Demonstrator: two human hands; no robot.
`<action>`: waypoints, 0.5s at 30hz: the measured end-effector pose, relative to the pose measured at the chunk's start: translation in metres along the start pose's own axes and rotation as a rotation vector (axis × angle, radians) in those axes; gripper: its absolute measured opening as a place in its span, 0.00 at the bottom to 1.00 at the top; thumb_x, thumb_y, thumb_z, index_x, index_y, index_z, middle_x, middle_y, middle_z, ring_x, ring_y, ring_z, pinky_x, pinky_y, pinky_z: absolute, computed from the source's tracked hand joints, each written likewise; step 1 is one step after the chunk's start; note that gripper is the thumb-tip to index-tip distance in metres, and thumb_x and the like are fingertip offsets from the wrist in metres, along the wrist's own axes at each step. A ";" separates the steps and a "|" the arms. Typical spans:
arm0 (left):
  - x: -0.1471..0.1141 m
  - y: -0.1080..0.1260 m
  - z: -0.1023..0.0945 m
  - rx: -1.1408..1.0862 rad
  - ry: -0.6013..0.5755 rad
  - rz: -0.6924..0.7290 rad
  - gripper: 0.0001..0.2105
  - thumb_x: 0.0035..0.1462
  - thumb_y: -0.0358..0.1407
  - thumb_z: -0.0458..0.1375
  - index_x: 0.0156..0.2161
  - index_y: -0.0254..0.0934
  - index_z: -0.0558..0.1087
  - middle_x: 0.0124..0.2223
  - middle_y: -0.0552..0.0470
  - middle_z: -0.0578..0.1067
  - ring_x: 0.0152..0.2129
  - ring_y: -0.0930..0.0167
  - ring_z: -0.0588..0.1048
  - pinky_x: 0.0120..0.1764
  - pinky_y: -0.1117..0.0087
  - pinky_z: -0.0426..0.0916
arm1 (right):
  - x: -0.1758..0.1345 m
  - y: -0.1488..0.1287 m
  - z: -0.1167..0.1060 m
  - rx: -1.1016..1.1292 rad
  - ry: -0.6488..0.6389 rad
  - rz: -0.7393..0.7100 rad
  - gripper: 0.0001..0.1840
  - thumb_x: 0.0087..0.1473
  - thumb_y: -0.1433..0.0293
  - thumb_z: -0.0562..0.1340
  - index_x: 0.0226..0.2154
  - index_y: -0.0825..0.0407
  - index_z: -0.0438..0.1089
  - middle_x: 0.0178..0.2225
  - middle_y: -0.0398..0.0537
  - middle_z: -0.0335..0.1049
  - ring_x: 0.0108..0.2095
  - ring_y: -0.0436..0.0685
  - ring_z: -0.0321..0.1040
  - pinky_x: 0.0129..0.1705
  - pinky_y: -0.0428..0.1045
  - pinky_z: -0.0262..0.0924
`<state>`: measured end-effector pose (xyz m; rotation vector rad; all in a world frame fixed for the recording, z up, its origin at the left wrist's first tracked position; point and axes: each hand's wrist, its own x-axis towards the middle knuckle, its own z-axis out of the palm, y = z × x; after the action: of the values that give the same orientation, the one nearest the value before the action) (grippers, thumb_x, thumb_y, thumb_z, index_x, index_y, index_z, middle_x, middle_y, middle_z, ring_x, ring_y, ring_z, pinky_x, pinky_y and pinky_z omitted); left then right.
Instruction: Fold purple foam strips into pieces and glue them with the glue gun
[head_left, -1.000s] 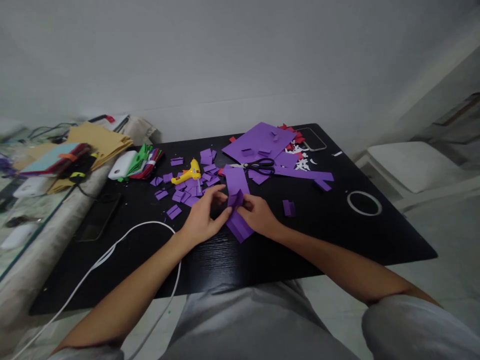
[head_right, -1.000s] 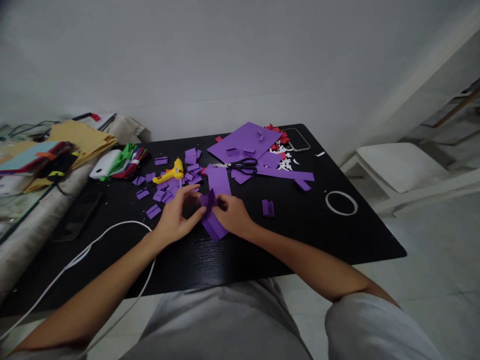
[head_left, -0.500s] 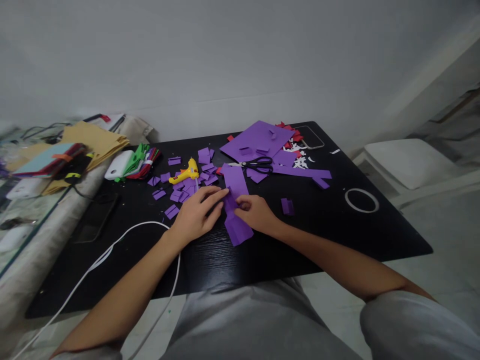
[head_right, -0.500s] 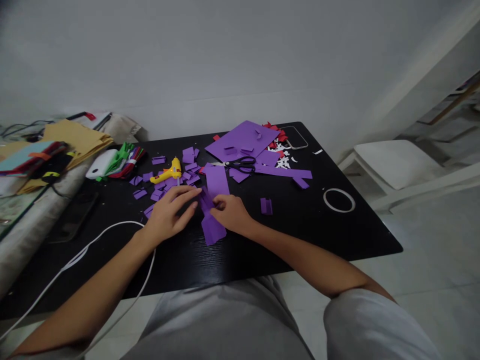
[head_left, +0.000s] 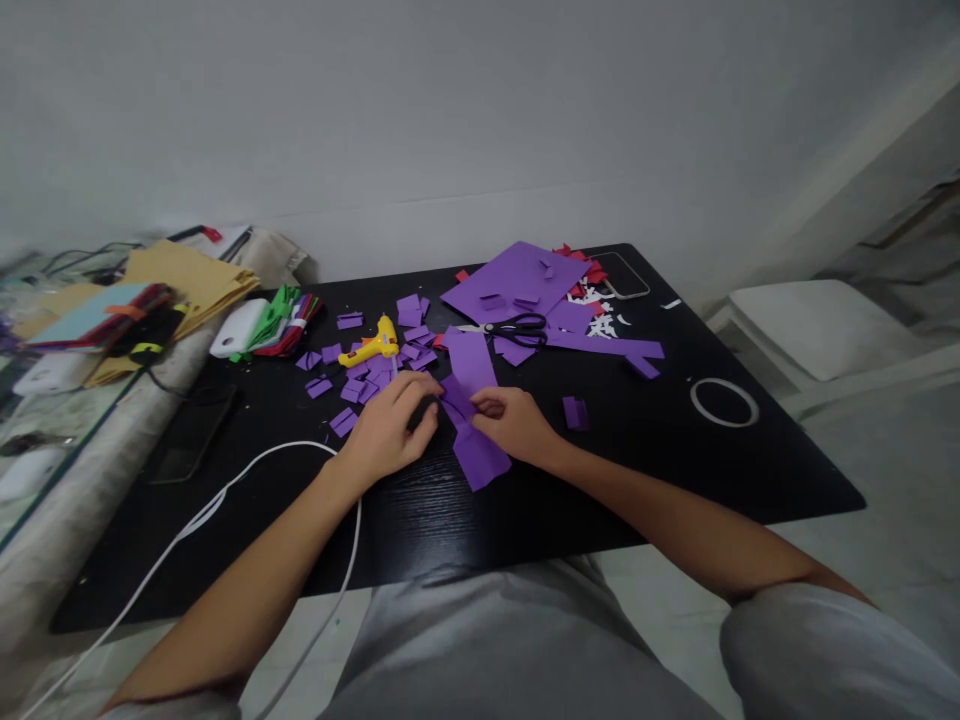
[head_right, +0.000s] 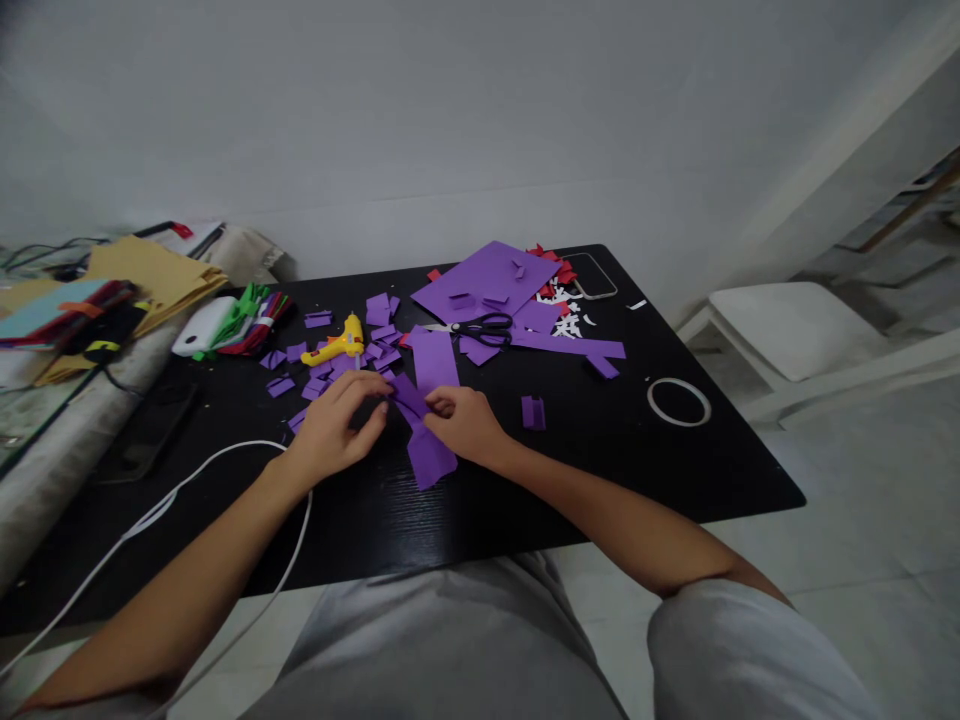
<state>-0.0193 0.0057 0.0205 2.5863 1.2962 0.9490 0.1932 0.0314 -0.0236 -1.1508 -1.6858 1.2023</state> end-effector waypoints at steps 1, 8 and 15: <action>0.000 0.000 -0.001 -0.009 -0.009 0.003 0.10 0.60 0.27 0.55 0.46 0.38 0.70 0.48 0.45 0.74 0.47 0.64 0.74 0.51 0.61 0.71 | 0.000 0.000 0.000 -0.006 -0.001 -0.002 0.09 0.47 0.77 0.64 0.33 0.53 0.79 0.30 0.46 0.80 0.31 0.55 0.78 0.38 0.48 0.70; 0.000 -0.001 0.002 0.012 -0.151 -0.006 0.11 0.58 0.27 0.54 0.43 0.38 0.74 0.55 0.42 0.70 0.50 0.61 0.74 0.50 0.59 0.71 | -0.003 -0.004 0.002 0.005 -0.007 -0.067 0.06 0.51 0.73 0.65 0.33 0.52 0.78 0.31 0.45 0.81 0.30 0.55 0.78 0.36 0.48 0.70; -0.001 0.003 0.005 -0.003 -0.065 0.044 0.09 0.58 0.27 0.55 0.39 0.39 0.77 0.55 0.43 0.72 0.49 0.61 0.74 0.51 0.57 0.71 | -0.002 -0.003 0.002 0.107 -0.041 -0.042 0.07 0.49 0.72 0.65 0.34 0.53 0.77 0.33 0.45 0.80 0.34 0.55 0.78 0.42 0.50 0.71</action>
<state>-0.0155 0.0039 0.0169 2.6307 1.2262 0.8646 0.1916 0.0290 -0.0214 -1.0278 -1.6467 1.2821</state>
